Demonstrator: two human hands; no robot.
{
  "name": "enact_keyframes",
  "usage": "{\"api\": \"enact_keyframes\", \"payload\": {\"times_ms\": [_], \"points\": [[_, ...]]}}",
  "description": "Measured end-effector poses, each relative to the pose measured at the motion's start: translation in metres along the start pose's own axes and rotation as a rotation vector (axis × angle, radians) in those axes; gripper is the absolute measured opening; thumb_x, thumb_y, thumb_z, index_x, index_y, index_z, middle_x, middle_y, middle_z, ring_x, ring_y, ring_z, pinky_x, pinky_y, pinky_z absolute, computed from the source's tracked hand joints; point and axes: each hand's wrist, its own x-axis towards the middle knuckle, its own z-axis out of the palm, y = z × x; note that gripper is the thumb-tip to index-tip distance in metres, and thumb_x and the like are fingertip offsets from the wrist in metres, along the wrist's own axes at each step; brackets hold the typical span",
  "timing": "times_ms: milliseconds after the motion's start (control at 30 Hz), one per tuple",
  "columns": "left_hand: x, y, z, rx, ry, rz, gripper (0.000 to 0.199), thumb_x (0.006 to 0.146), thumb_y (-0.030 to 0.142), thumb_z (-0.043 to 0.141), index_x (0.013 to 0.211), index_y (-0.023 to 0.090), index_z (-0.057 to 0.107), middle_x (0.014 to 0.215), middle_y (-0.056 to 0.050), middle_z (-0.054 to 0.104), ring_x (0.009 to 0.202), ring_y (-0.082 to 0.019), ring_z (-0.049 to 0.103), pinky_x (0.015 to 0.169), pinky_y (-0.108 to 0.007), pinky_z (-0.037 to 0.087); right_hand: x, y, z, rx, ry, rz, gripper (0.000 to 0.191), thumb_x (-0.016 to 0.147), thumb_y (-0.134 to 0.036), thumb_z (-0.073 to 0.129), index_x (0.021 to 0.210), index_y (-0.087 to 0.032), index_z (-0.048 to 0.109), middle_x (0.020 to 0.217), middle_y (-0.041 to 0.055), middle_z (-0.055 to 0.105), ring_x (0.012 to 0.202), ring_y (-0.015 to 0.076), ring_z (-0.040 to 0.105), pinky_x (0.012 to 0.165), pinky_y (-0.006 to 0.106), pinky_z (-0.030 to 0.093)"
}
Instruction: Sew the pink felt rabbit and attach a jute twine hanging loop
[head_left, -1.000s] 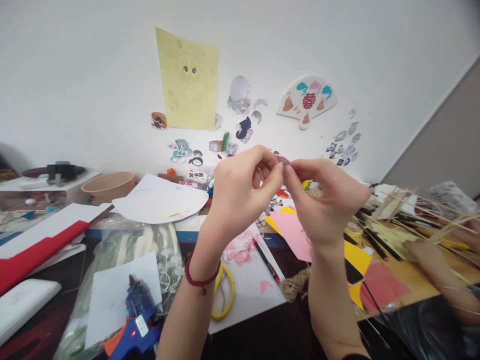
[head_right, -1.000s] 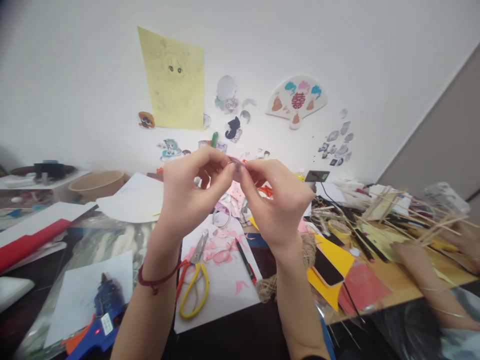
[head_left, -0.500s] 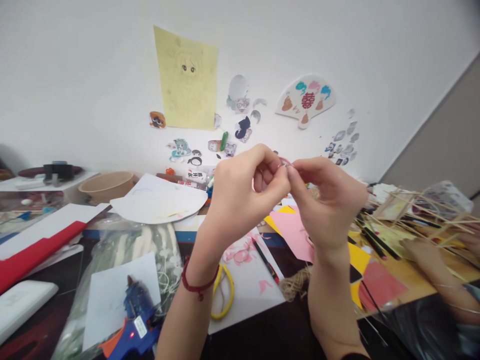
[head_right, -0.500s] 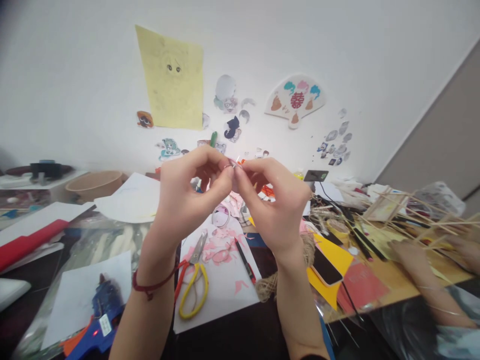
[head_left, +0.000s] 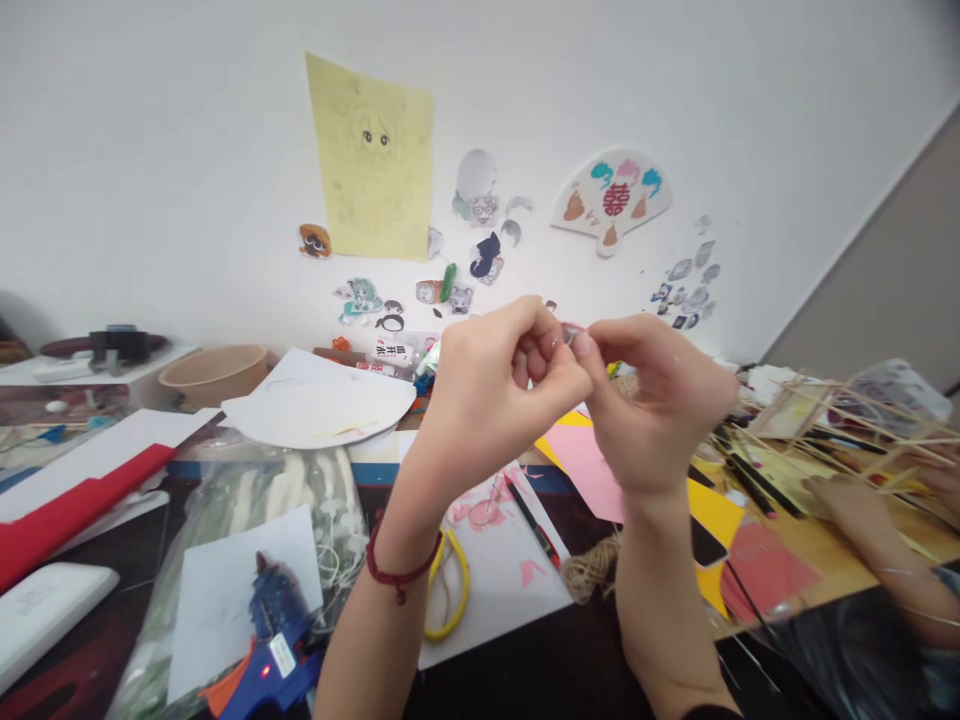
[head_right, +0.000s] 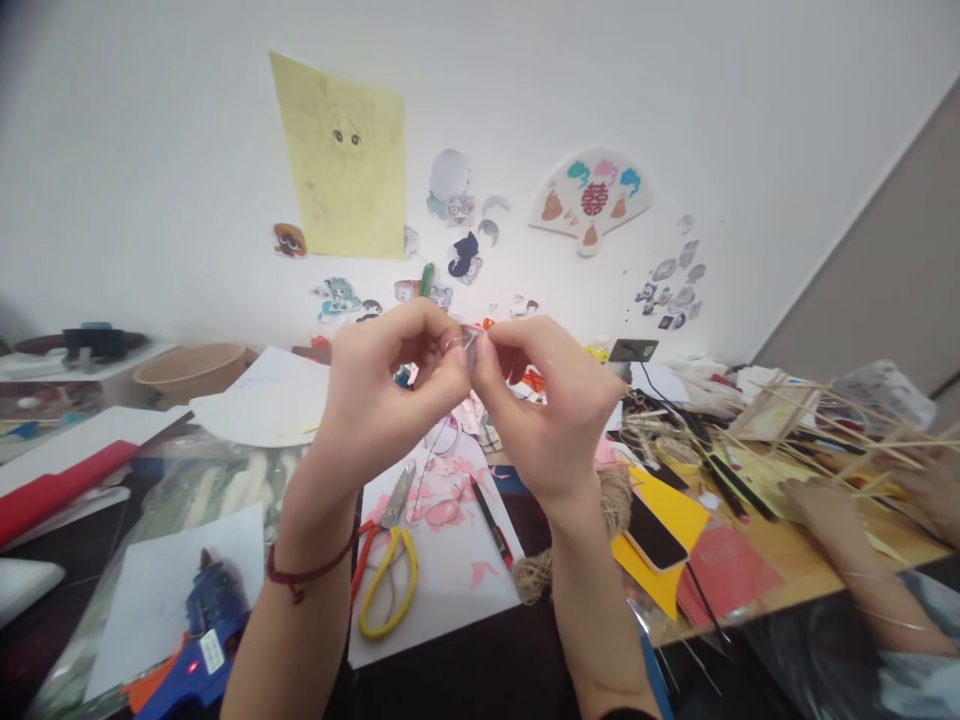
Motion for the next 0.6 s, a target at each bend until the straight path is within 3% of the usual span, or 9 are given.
{"api": "enact_keyframes", "payload": {"times_ms": [133,233,300,433,600], "points": [[0.0005,-0.0017,-0.0058,0.075,-0.029,0.058,0.012,0.089,0.020,0.067,0.081,0.019,0.058,0.071,0.002,0.063,0.060,-0.009,0.055,0.054,-0.023,0.045,0.0003,0.0007,0.0002,0.013,0.038,0.039,0.010,0.092,-0.025,0.066,0.083,-0.028,0.068,0.071,-0.0024,0.065,0.065,0.0160,0.061,0.064,0.035,0.050],[0.0010,-0.0019,-0.0098,0.335,0.038,0.274,0.012,0.092,0.025,0.068,0.100,0.019,0.061,0.090,-0.004,0.069,0.071,-0.012,0.061,0.061,-0.027,0.046,0.0004,0.0005,-0.0002,0.004,0.035,0.065,0.010,0.092,-0.025,0.066,0.082,-0.027,0.068,0.071,-0.0024,0.066,0.063,0.0157,0.061,0.063,0.034,0.050],[0.0009,-0.0018,-0.0102,0.505,0.083,0.412,0.009,0.094,0.021,0.065,0.102,0.019,0.062,0.096,-0.006,0.070,0.076,-0.014,0.063,0.062,-0.029,0.046,0.0004,0.0004,-0.0006,0.011,0.040,0.050,0.009,0.091,-0.024,0.068,0.082,-0.026,0.068,0.069,-0.0029,0.067,0.061,0.0149,0.061,0.061,0.033,0.049],[-0.0006,-0.0040,-0.0069,0.728,0.181,0.614,0.014,0.094,0.010,0.059,0.089,0.022,0.063,0.085,0.000,0.070,0.069,-0.013,0.060,0.056,-0.029,0.042,0.0011,0.0010,-0.0017,0.031,0.063,0.009,0.008,0.087,-0.021,0.071,0.080,-0.023,0.069,0.068,-0.0042,0.067,0.058,0.0127,0.061,0.058,0.029,0.048],[-0.0015,-0.0064,-0.0067,0.718,0.279,0.771,0.021,0.089,0.003,0.058,0.081,0.023,0.062,0.072,0.003,0.066,0.060,-0.012,0.054,0.049,-0.030,0.037,0.0025,-0.0012,-0.0036,0.065,0.084,-0.020,0.010,0.088,-0.021,0.070,0.078,-0.022,0.068,0.065,-0.0033,0.065,0.058,0.0118,0.057,0.056,0.028,0.047]]}}
